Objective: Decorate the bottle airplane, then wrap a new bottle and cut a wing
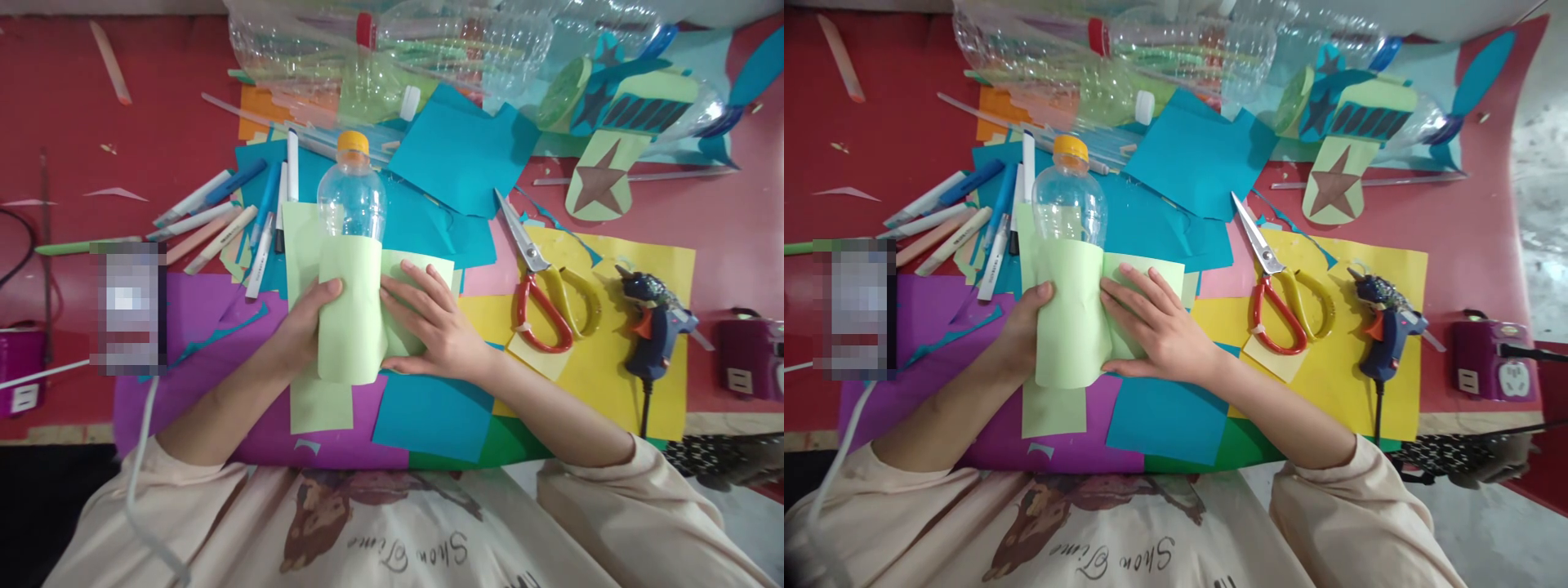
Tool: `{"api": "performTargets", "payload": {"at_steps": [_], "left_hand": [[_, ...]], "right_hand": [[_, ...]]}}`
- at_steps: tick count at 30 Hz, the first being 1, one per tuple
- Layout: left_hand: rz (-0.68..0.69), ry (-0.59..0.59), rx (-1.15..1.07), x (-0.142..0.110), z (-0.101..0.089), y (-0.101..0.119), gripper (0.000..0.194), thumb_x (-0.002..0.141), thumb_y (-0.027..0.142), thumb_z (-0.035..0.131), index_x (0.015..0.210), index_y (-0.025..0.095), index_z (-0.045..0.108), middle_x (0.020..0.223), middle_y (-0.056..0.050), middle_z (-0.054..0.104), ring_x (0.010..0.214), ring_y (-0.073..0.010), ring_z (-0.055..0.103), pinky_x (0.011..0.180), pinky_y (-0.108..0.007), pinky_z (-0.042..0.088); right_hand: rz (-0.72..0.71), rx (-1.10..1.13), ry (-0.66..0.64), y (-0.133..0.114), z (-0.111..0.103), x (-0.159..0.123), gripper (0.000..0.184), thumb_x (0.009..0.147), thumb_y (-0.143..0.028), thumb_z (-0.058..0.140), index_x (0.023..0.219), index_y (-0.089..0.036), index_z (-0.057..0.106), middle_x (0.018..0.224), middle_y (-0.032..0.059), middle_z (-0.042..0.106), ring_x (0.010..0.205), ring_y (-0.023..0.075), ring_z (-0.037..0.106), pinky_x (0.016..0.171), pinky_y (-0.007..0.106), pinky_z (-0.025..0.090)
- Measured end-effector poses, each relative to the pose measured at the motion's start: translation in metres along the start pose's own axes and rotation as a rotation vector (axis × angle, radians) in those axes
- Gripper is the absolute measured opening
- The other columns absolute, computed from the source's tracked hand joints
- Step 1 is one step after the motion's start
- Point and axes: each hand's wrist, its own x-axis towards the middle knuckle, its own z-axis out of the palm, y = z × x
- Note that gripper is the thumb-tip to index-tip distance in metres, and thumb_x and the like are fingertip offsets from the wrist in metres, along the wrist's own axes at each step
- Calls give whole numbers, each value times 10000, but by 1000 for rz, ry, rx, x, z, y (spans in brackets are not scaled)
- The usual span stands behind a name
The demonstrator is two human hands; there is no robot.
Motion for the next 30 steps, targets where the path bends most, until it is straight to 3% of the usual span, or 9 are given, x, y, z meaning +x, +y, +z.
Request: {"api": "performTargets", "payload": {"at_steps": [5,10,15,18,21,24,30], "left_hand": [[-19,-3,-2,0,0,1,488,570,499,797,922,190,659,741,6,679,602,-156,620,529,-264,506],[80,12,28,-2,2,3,448,631,509,756,930,191,654,775,-4,684,639,-158,627,565,-262,503],[132,75,2,-1,4,2,427,609,528,767,861,208,638,716,34,649,598,-131,594,541,-248,463],[150,110,-20,-1,5,-2,462,535,545,811,795,208,635,717,34,639,617,-132,580,564,-245,469],[166,113,-17,-2,6,-7,440,570,539,803,823,219,638,796,23,657,712,-154,601,611,-253,475],[150,107,-21,-3,7,-11,437,578,514,804,857,223,634,840,4,669,796,-195,624,646,-273,482],[188,131,-87,2,8,-13,517,523,478,834,931,218,652,820,9,672,764,-184,625,657,-273,488]], "right_hand": [[-3,-9,-1,0,-1,1,748,817,-651,508,1324,-101,521,1327,154,595,1361,309,429,1156,548,310],[-5,-5,10,-2,-3,1,576,849,-567,536,1232,-143,605,1253,123,653,1316,289,488,1120,535,370],[16,3,-7,-12,-5,1,481,905,-493,486,1208,-149,631,1171,123,694,1188,258,588,955,426,510],[46,-1,65,-17,-5,1,521,910,-522,455,1169,-110,640,1141,157,696,1126,269,602,893,416,523],[96,39,118,-19,-4,0,582,885,-589,441,1150,-110,638,1162,174,674,1136,292,570,915,455,500],[155,85,93,-18,-3,-2,573,861,-606,467,1152,-143,638,1190,169,642,1123,310,543,916,490,480],[359,200,51,-22,-4,3,528,880,-572,470,1136,-142,640,1023,143,602,912,229,598,782,398,558]]}}
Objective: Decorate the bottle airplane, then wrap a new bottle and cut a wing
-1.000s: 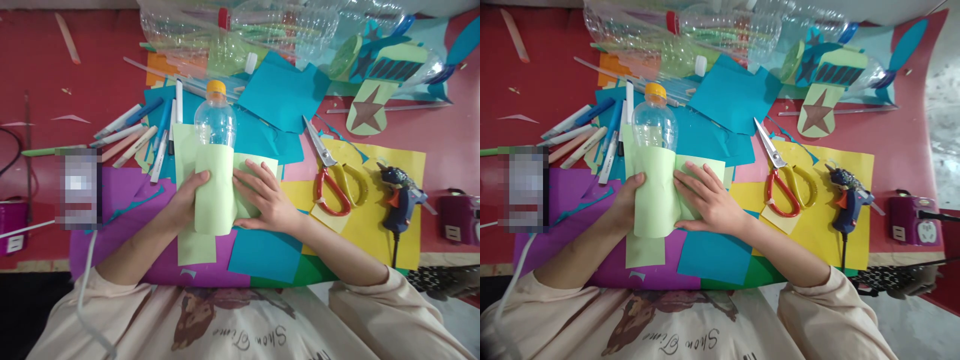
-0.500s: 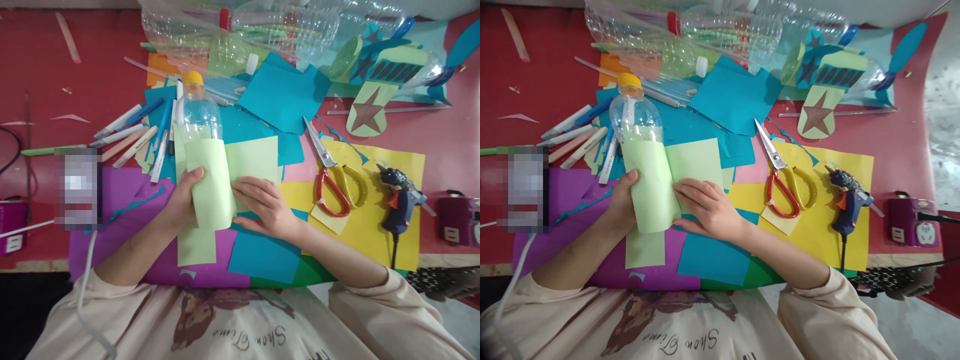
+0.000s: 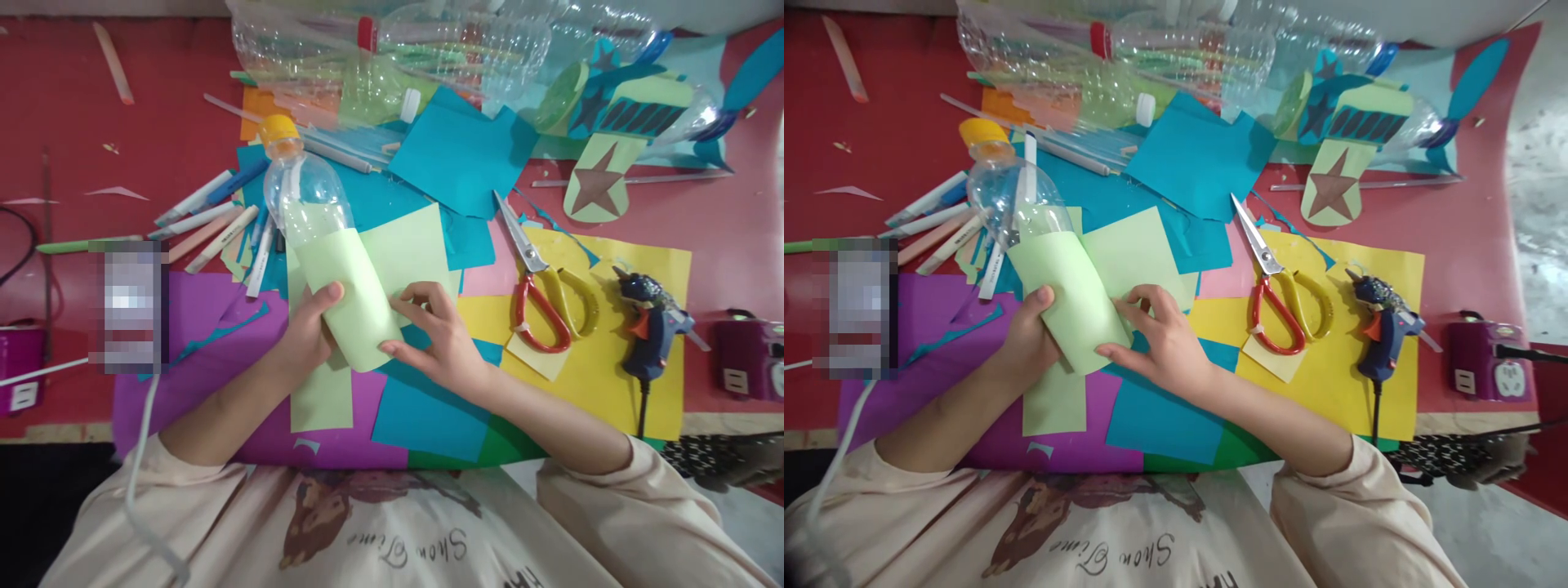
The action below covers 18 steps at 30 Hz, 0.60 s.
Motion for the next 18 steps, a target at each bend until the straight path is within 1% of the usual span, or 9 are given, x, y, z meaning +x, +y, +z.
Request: {"api": "performTargets", "payload": {"at_steps": [3,7,9,11,15,18], "left_hand": [[-11,12,-31,3,-1,0,524,525,443,834,967,218,665,841,1,692,790,-202,635,692,-291,493],[14,28,-40,5,-2,1,391,541,419,817,843,207,689,767,12,698,806,-199,639,717,-277,493],[10,4,-50,6,-3,3,347,567,405,806,827,207,689,764,24,704,839,-189,639,738,-265,495],[-5,-35,-67,7,-4,4,343,586,395,797,854,211,688,766,35,710,874,-188,639,753,-261,496],[2,-90,-112,9,-9,7,381,587,395,765,922,234,682,791,38,723,906,-221,652,727,-294,510],[-35,-122,-104,9,-12,8,396,606,397,732,963,236,678,802,30,729,904,-240,666,716,-315,526]], "right_hand": [[44,91,-23,-3,-1,2,530,909,-533,452,1231,-130,574,976,119,619,858,187,625,729,321,572],[32,113,-35,-2,-1,3,491,928,-466,457,1249,-111,567,976,119,644,878,187,632,759,318,567],[43,127,-31,0,-1,4,491,930,-466,450,1248,-114,576,978,119,646,888,191,630,758,321,564],[53,153,-27,3,-1,4,498,932,-476,439,1249,-120,581,968,114,644,881,190,629,746,322,563],[73,257,-43,5,-3,6,485,941,-458,430,1261,-126,579,956,97,637,851,163,625,738,293,560],[88,329,-55,5,-6,7,451,947,-421,437,1270,-137,572,995,98,628,883,154,617,761,284,558]]}}
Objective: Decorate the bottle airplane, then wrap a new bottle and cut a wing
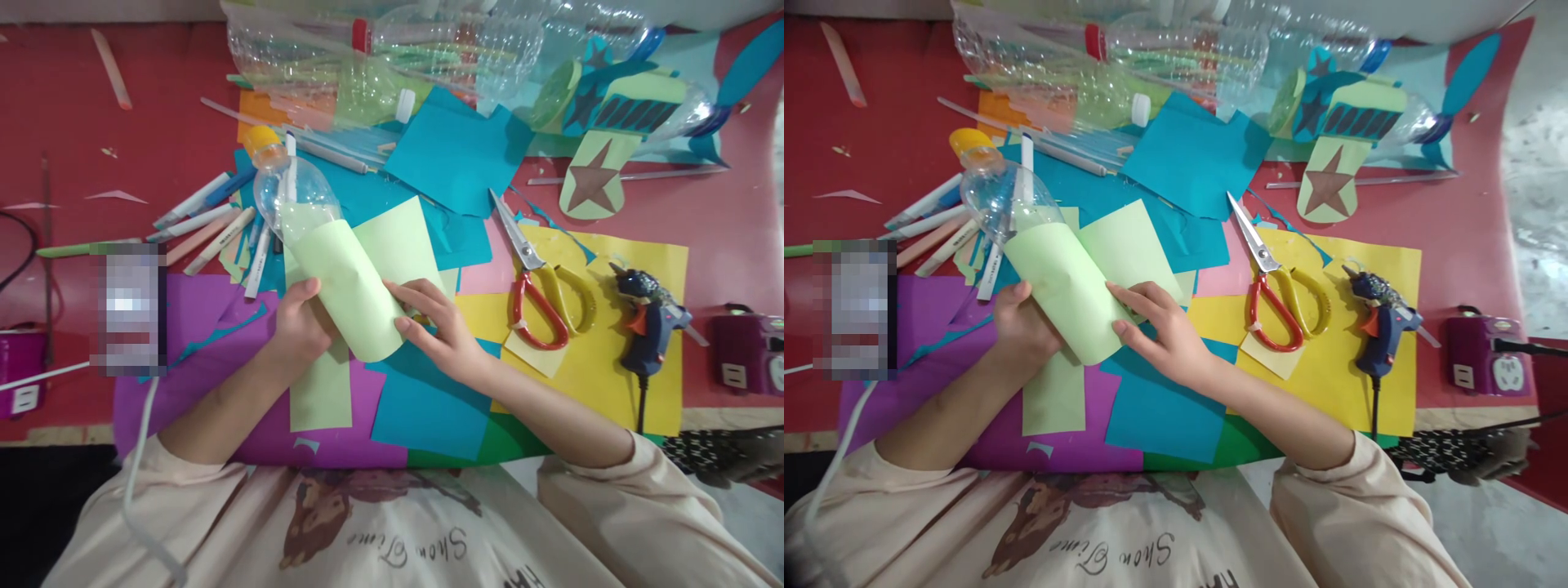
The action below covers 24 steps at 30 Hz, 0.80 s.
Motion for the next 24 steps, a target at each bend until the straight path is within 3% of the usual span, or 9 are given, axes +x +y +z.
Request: {"api": "performTargets", "payload": {"at_steps": [7,11,14,16,19,22,24], "left_hand": [[76,49,69,4,-1,-4,375,567,406,779,868,202,686,754,32,729,765,-216,692,663,-291,558],[93,36,120,4,-1,-5,347,619,419,756,887,212,682,778,34,725,765,-196,694,671,-276,561],[73,8,141,1,-3,-5,369,627,433,763,908,206,685,832,18,723,775,-181,686,663,-254,562],[56,-18,168,-1,-4,-5,387,652,432,750,962,213,672,900,3,718,831,-193,682,693,-267,567],[91,-14,246,-1,-3,-8,467,672,429,733,1077,226,621,995,-21,695,920,-228,670,730,-302,566],[180,18,345,2,-1,-12,583,671,441,719,1194,242,555,1096,-48,661,999,-260,649,762,-327,557],[252,6,413,5,-2,-14,646,681,457,707,1265,269,503,1242,-56,601,1100,-274,608,833,-346,546]], "right_hand": [[-44,0,-10,5,1,0,394,942,-411,452,1252,-204,579,1020,96,596,955,181,592,829,340,537],[12,-90,218,15,-3,6,461,864,-486,565,1263,-257,536,1202,119,532,1138,252,520,927,429,480],[189,70,321,20,-10,12,564,798,-575,606,1258,-273,483,1266,114,517,1108,255,538,850,413,497],[347,268,241,19,-14,16,495,770,-625,605,1081,-241,571,1046,80,610,904,215,596,704,348,502],[480,481,93,14,-16,18,440,733,-638,632,798,-203,615,726,13,580,663,149,555,564,278,438],[412,502,54,8,-15,17,441,740,-629,631,683,-193,593,658,-13,523,574,104,470,534,258,396],[320,448,33,4,-13,15,428,794,-606,586,674,-195,596,686,-5,537,611,113,482,590,276,425]]}}
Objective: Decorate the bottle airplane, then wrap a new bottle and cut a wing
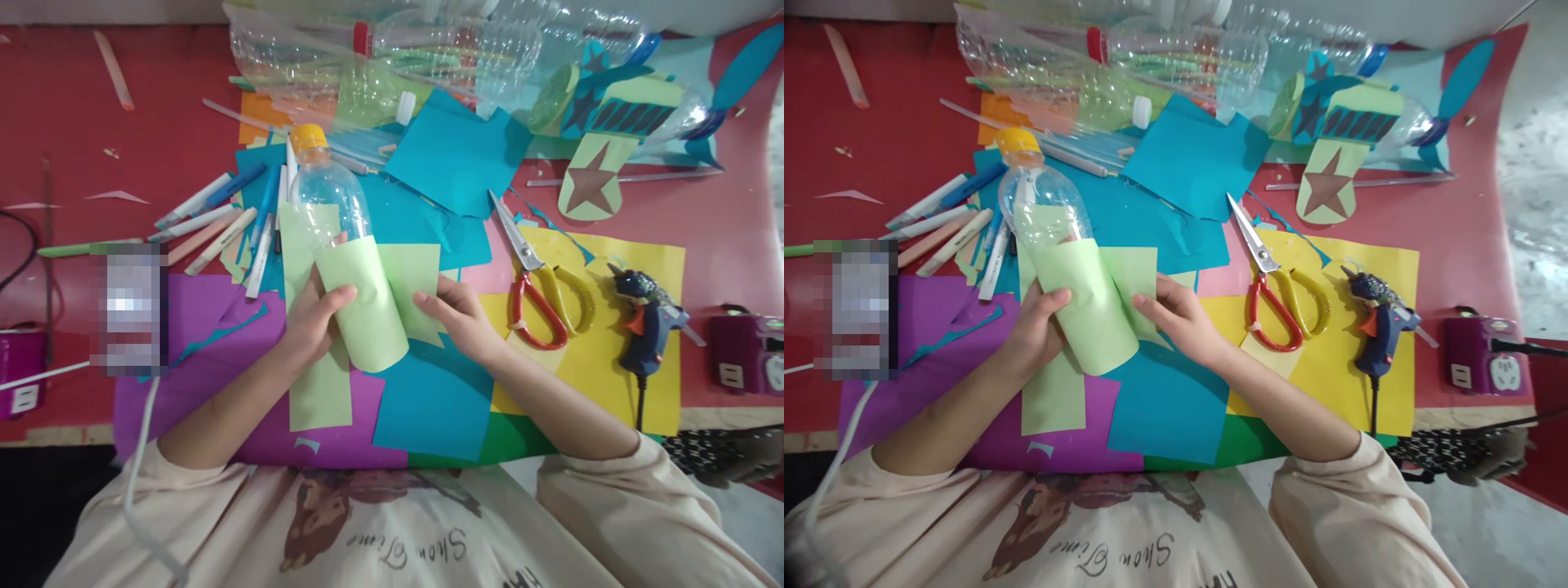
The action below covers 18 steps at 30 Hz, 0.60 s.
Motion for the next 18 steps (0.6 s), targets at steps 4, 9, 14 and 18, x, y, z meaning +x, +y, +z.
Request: {"api": "performTargets", "payload": {"at_steps": [4,9,14,18], "left_hand": [[262,-27,163,0,-1,-3,792,759,445,689,1427,397,268,1404,-21,479,1263,-247,506,997,-376,485],[471,-40,469,-9,-3,-3,576,921,500,496,1426,505,219,1556,87,264,1467,-238,210,1192,-460,259],[631,-41,792,-11,-3,1,387,992,397,371,1376,435,400,1606,129,54,1496,-229,64,1229,-418,188],[760,-109,968,-10,-1,5,282,993,264,378,1169,326,588,1520,37,359,1448,-206,264,1194,-413,262]], "right_hand": [[-170,-109,-55,-2,5,-6,358,899,-498,496,732,-206,620,858,41,613,867,172,576,802,338,478],[-197,-164,-77,-1,8,-11,343,931,-453,453,758,-206,617,980,72,603,970,184,579,851,350,489],[-140,-126,-33,0,9,-10,381,919,-489,459,716,-198,600,903,59,593,915,180,584,831,342,487],[-79,-111,10,-1,9,-7,416,891,-551,468,711,-204,611,928,58,622,940,198,582,852,363,473]]}}
